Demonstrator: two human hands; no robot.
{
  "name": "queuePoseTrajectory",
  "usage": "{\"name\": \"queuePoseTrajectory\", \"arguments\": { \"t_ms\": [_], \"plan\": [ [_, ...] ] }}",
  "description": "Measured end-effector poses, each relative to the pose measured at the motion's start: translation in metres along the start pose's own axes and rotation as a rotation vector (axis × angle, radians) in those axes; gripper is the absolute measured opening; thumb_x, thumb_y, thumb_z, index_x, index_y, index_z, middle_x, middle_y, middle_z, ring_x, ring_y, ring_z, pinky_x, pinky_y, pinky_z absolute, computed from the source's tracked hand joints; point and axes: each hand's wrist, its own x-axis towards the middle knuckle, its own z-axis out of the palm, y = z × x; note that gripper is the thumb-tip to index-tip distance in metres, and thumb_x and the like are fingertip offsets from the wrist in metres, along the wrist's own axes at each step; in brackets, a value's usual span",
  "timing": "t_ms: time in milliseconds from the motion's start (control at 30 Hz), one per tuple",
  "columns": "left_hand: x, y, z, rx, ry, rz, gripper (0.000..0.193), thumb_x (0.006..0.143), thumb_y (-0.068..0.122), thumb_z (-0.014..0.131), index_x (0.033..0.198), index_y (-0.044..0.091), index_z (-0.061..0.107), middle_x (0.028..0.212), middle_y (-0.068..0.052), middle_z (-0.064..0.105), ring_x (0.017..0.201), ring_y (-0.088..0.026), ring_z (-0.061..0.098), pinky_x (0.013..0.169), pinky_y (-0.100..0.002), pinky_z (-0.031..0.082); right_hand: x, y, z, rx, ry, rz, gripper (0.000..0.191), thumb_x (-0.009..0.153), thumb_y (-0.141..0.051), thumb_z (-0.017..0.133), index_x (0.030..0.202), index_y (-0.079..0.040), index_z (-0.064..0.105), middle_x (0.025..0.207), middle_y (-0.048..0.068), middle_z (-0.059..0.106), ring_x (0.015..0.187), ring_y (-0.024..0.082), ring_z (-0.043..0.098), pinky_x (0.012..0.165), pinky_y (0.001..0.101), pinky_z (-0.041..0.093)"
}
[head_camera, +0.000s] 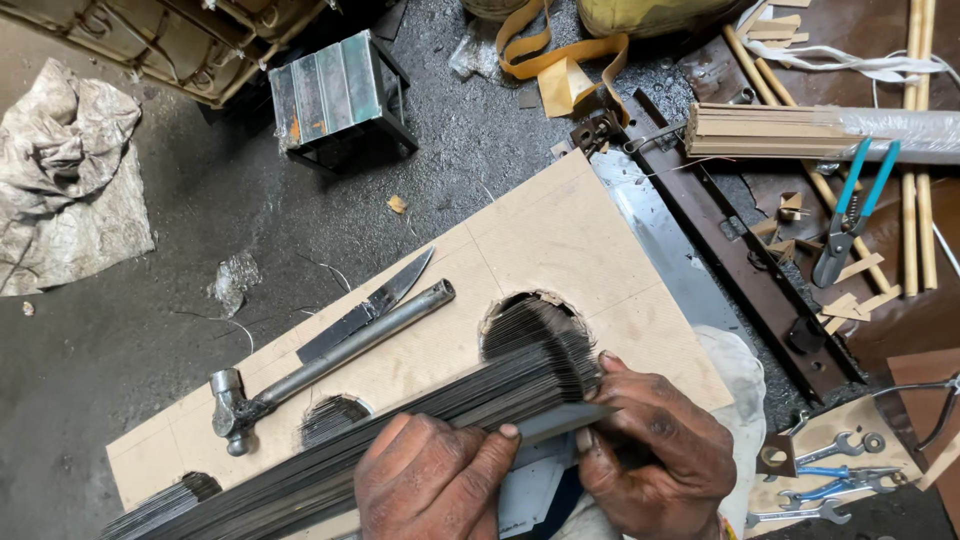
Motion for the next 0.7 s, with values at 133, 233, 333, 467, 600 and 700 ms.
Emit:
{"name": "queuePoseTrajectory", "arguments": {
  "t_ms": [133, 233, 333, 467, 600, 700],
  "plan": [
    [-0.002, 0.001, 0.006, 0.036, 0.005, 0.004, 0.011, 0.080, 0.006, 0.078, 0.091, 0.007, 0.080, 0.070, -0.005, 0.071, 0.062, -0.011, 0.065, 0.053, -0.031, 0.050, 0.003, -0.004, -0.002, -0.059, -0.013, 0.027, 0.018, 0.089, -0.017, 0.077, 0.102, -0.007, 0.072, 0.094, 0.010, 0.075, 0.094, 0.021, 0.077, 0.106, 0.0514, 0.061],
    [-0.005, 0.003, 0.009, 0.070, 0.052, 0.037, 0.018, 0.077, 0.004, 0.078, 0.094, 0.006, 0.079, 0.072, -0.006, 0.070, 0.063, -0.013, 0.066, 0.054, -0.031, 0.050, 0.005, -0.009, -0.004, -0.060, -0.036, 0.039, 0.020, 0.086, -0.015, 0.077, 0.102, -0.005, 0.072, 0.095, 0.009, 0.075, 0.093, 0.020, 0.077, 0.107, 0.0512, 0.060],
    [-0.005, 0.005, 0.015, 0.079, 0.105, 0.041, 0.017, 0.077, 0.006, 0.081, 0.094, 0.007, 0.078, 0.070, -0.004, 0.068, 0.061, -0.011, 0.065, 0.054, -0.030, 0.050, 0.009, -0.012, -0.008, -0.115, -0.066, 0.057, 0.015, 0.084, -0.013, 0.076, 0.097, -0.006, 0.072, 0.097, 0.010, 0.074, 0.093, 0.019, 0.078, 0.110, 0.0519, 0.057],
    [-0.007, 0.007, 0.018, 0.094, 0.081, 0.053, 0.023, 0.073, 0.006, 0.081, 0.096, 0.002, 0.077, 0.068, -0.006, 0.066, 0.058, -0.012, 0.062, 0.053, -0.032, 0.048, 0.013, -0.015, -0.010, -0.119, -0.082, 0.040, 0.013, 0.084, -0.011, 0.074, 0.095, -0.005, 0.071, 0.100, 0.010, 0.073, 0.096, 0.020, 0.078, 0.113, 0.0520, 0.055],
    [-0.008, 0.007, 0.021, 0.127, 0.087, 0.086, 0.024, 0.075, 0.007, 0.081, 0.097, -0.001, 0.077, 0.066, -0.005, 0.065, 0.057, -0.011, 0.061, 0.052, -0.032, 0.046, 0.014, -0.019, -0.009, -0.093, -0.100, 0.045, 0.011, 0.085, -0.009, 0.073, 0.094, -0.003, 0.071, 0.097, 0.011, 0.073, 0.093, 0.019, 0.077, 0.111, 0.0508, 0.056],
    [-0.009, 0.013, 0.023, 0.126, 0.139, 0.070, 0.026, 0.073, 0.005, 0.073, 0.098, -0.001, 0.077, 0.069, -0.008, 0.067, 0.058, -0.013, 0.060, 0.053, -0.033, 0.043, 0.015, -0.020, -0.007, -0.109, -0.080, 0.005, 0.011, 0.085, -0.008, 0.073, 0.094, -0.002, 0.070, 0.096, 0.011, 0.073, 0.092, 0.020, 0.077, 0.111, 0.0485, 0.057]
  ]
}}
